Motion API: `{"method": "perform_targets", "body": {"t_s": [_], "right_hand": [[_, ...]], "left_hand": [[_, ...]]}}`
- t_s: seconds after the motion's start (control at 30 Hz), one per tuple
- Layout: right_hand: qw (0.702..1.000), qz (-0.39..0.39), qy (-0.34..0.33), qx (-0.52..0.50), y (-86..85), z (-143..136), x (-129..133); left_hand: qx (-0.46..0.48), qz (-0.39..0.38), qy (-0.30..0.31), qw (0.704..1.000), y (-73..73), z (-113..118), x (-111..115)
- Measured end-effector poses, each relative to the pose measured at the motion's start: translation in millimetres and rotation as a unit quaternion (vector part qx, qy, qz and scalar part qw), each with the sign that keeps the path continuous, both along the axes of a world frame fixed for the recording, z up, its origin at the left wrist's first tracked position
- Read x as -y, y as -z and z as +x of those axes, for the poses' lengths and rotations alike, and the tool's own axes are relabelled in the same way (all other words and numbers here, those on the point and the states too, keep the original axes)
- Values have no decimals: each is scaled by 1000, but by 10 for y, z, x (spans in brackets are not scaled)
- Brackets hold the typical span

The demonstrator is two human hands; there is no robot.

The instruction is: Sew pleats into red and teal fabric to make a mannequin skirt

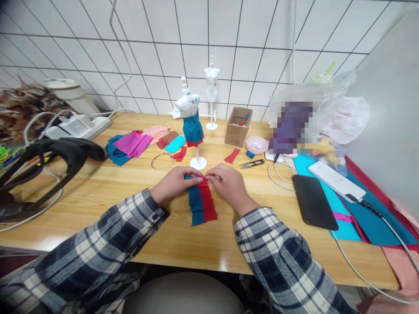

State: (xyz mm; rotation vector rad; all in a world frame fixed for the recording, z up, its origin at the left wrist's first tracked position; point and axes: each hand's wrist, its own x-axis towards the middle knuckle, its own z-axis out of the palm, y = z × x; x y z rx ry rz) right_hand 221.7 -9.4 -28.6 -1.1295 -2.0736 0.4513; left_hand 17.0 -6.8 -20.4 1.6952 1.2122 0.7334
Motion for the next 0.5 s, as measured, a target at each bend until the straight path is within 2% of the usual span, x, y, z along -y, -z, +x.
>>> {"method": "perform_targets", "body": {"t_s": [0.17, 0.27, 0.5], "right_hand": [[999, 12, -21, -33, -14, 9, 13], [999, 10, -33, -20, -13, -6, 15], [1000, 10, -5, 16, 10, -27, 1]], "left_hand": [[-22, 17, -26, 999, -1, -10, 0], [-22, 26, -37, 999, 0, -6, 3], [-18, 22, -32, 999, -6, 13, 10]]}}
